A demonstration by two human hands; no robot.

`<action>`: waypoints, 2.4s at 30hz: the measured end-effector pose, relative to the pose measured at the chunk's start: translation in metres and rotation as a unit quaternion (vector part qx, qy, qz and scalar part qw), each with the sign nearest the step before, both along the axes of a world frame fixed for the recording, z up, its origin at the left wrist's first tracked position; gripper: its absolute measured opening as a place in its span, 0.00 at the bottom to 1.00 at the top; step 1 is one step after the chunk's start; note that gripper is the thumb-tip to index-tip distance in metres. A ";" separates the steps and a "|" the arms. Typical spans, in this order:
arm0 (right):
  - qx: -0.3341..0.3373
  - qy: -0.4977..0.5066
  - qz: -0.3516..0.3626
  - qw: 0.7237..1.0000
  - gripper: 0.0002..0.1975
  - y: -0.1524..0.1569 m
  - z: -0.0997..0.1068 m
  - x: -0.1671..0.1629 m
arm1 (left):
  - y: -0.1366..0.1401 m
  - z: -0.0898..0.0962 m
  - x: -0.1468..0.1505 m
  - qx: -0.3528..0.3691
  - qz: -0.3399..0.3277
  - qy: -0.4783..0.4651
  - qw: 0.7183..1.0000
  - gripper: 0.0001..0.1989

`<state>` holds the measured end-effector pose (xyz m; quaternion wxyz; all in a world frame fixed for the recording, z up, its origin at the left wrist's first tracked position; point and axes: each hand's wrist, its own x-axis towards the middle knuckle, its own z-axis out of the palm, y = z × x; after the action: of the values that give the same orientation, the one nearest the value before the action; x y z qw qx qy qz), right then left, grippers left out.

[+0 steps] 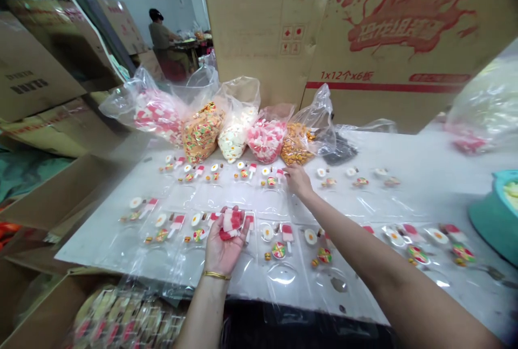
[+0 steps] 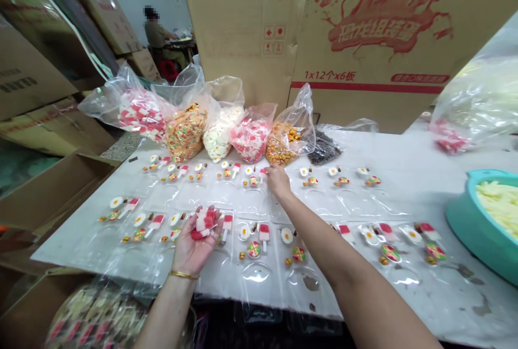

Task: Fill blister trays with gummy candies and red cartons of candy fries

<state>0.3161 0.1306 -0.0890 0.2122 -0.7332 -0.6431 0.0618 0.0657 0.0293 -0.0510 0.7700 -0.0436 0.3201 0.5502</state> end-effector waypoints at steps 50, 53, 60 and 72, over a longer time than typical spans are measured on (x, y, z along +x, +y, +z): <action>-0.097 0.223 0.397 0.885 0.04 -0.094 0.074 0.019 | -0.019 0.000 0.144 0.133 -0.436 0.267 0.849 0.12; -0.019 0.321 0.325 0.889 0.06 -0.099 0.070 0.054 | -0.022 -0.003 0.145 0.124 -0.434 0.225 0.864 0.17; 0.177 0.181 -0.003 0.967 0.06 -0.078 0.028 0.167 | -0.029 -0.001 0.144 0.045 -0.361 0.133 0.922 0.18; 0.107 0.091 0.120 0.983 0.13 -0.102 0.024 0.139 | -0.026 0.007 0.166 0.040 -0.313 0.041 0.948 0.15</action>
<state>0.4553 0.0285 -0.0655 0.3380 -0.6149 -0.7075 0.0842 0.2317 0.0037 -0.0442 0.8908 0.1120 0.3268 0.2951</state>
